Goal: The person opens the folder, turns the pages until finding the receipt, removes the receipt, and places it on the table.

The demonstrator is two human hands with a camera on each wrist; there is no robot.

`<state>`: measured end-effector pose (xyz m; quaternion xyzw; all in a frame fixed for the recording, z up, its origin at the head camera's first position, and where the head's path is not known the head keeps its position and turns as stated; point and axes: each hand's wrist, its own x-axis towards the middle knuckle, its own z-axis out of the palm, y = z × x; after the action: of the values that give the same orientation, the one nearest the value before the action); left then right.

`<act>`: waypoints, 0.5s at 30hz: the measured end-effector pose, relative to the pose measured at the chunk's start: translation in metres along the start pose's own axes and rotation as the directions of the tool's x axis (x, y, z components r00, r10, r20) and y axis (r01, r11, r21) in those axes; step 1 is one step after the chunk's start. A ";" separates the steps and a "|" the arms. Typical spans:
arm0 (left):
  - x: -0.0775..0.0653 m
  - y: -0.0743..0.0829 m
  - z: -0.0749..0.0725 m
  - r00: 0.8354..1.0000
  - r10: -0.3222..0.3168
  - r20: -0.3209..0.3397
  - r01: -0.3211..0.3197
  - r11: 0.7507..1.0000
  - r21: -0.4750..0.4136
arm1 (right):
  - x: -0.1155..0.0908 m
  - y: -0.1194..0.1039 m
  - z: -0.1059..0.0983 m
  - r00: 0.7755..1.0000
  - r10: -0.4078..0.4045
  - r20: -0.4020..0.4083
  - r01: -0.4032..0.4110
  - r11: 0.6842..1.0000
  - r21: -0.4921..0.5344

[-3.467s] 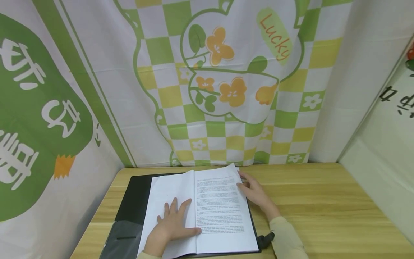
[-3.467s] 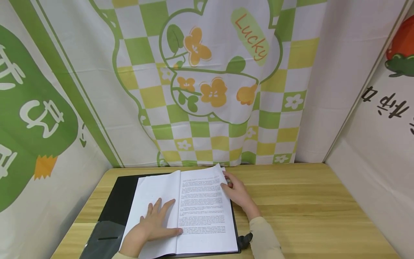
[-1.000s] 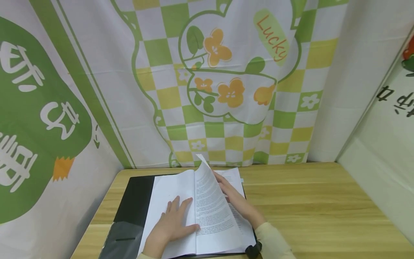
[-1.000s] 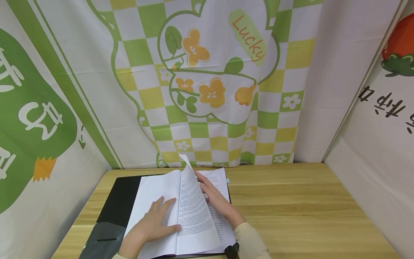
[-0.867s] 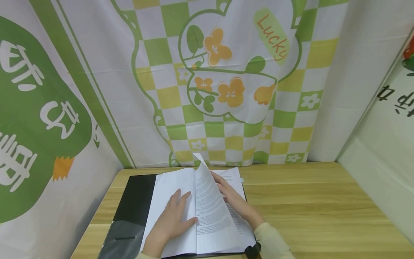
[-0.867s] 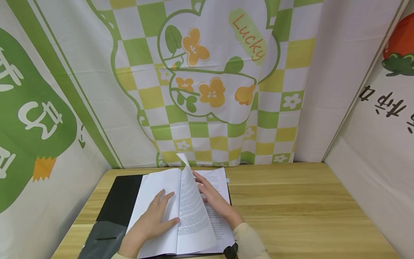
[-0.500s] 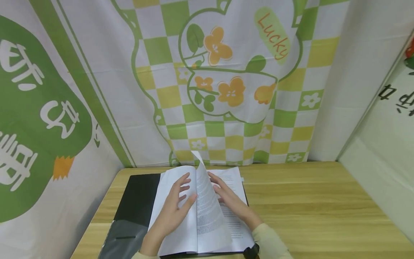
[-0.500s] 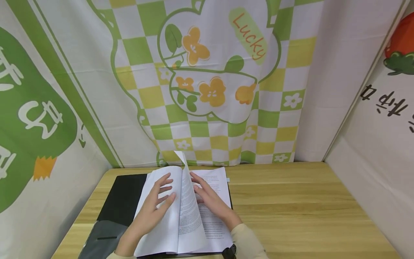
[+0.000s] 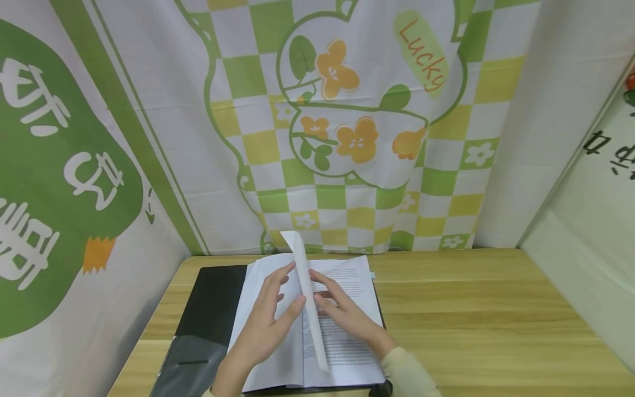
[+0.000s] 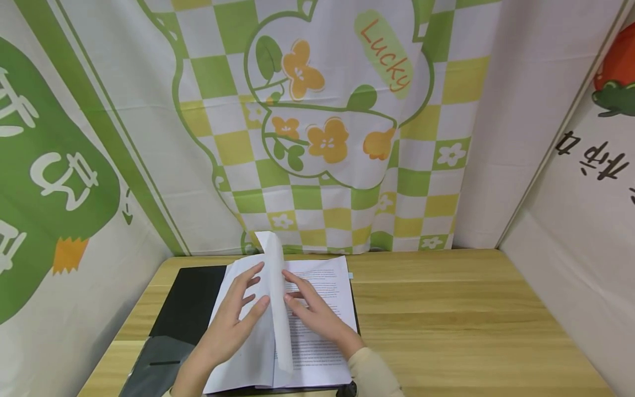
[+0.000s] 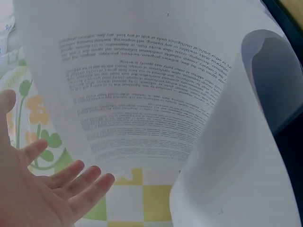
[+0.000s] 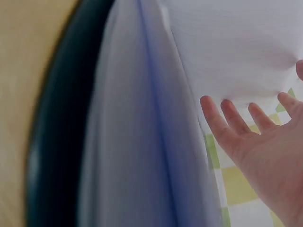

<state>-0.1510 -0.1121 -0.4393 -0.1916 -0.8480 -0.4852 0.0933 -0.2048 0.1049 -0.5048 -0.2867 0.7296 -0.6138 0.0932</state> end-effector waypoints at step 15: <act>-0.006 0.008 -0.015 0.975 -0.208 0.083 0.170 0.927 0.334 | -0.002 0.000 0.013 0.999 0.011 0.031 -0.006 0.987 -0.161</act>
<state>-0.1424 -0.1232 -0.4276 -0.1191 -0.9348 -0.3334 0.0265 -0.1969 0.0951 -0.5079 -0.2999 0.7765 -0.5478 0.0840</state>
